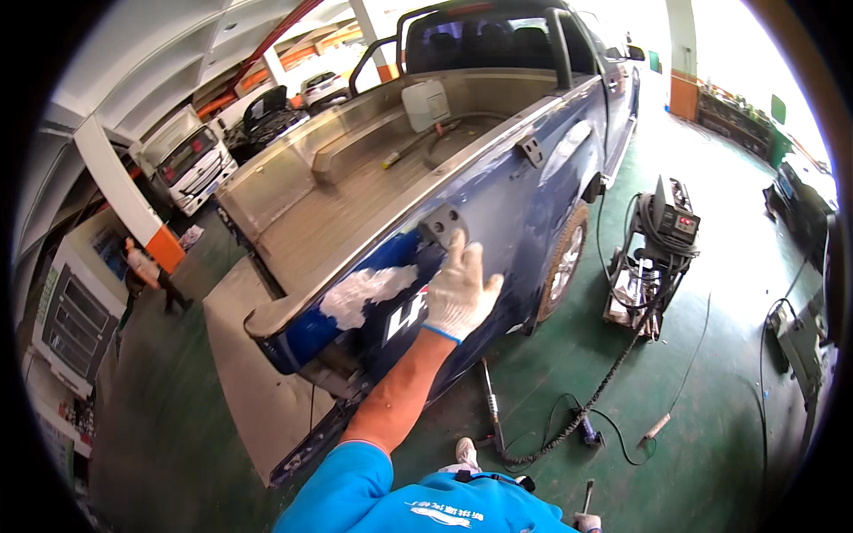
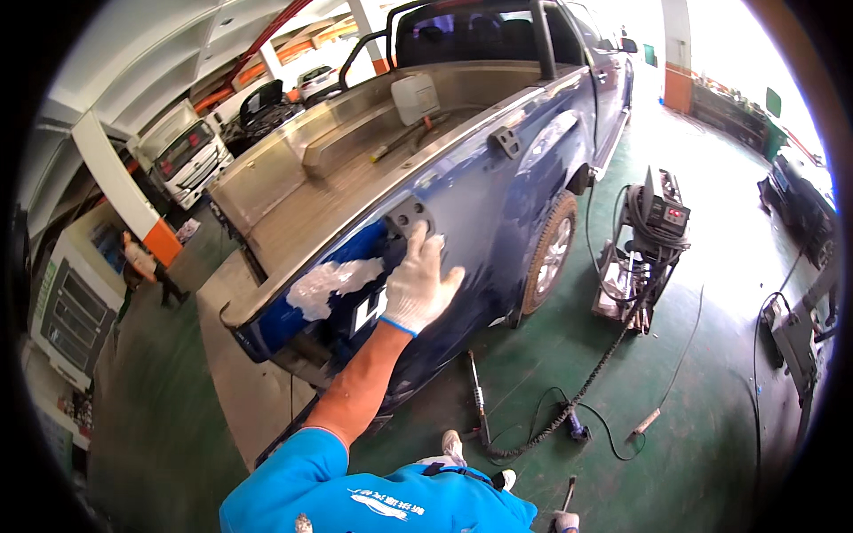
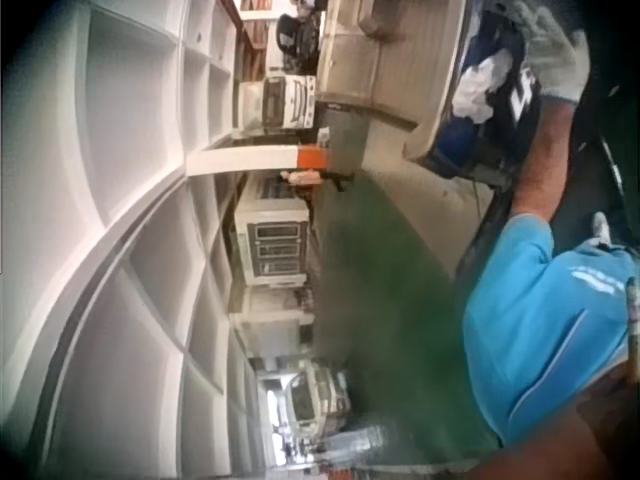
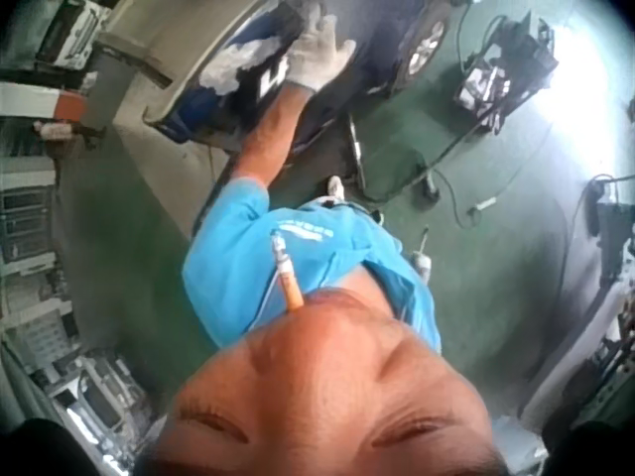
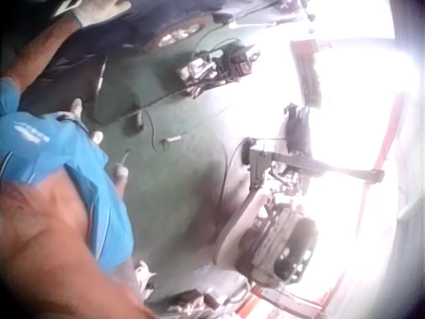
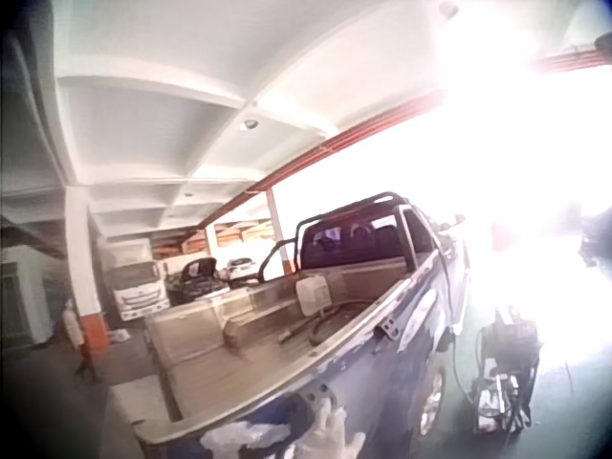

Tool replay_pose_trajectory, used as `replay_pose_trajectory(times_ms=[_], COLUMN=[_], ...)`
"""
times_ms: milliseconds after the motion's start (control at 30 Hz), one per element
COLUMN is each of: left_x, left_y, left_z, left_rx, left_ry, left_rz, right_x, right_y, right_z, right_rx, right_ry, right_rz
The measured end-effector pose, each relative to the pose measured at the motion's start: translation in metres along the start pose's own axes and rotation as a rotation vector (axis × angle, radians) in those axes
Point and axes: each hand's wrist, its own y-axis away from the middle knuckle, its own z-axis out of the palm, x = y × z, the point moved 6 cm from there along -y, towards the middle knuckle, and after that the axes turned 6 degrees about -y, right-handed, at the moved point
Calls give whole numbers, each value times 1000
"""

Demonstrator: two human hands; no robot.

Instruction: The person uses a hammer to tap a dented area on the rear side of a blue pickup truck. They then switch to a pneumatic hammer to continue working on the dent, repeatedly striking the same spot. Finally, they use a hammer again to finish the repair.

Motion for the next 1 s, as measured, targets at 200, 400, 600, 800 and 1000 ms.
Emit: replay_pose_trajectory(times_ms=[200,400,600,800,1000], left_x=[-6,45,113,105,28], left_y=[3,-30,-123,-112,-5], left_z=[6,20,43,33,11], left_rx=[-210,-233,-422,-268,27], left_ry=[-179,-139,-211,35,15], left_rz=[1,144,286,235,25], right_x=[-10,7,53,109,116], right_y=[-15,-3,12,15,46], right_z=[-9,15,44,70,67], right_rx=[-14,-210,-94,-180,-92], right_ry=[-34,242,-4,36,104], right_rz=[-34,-183,153,-4,73])
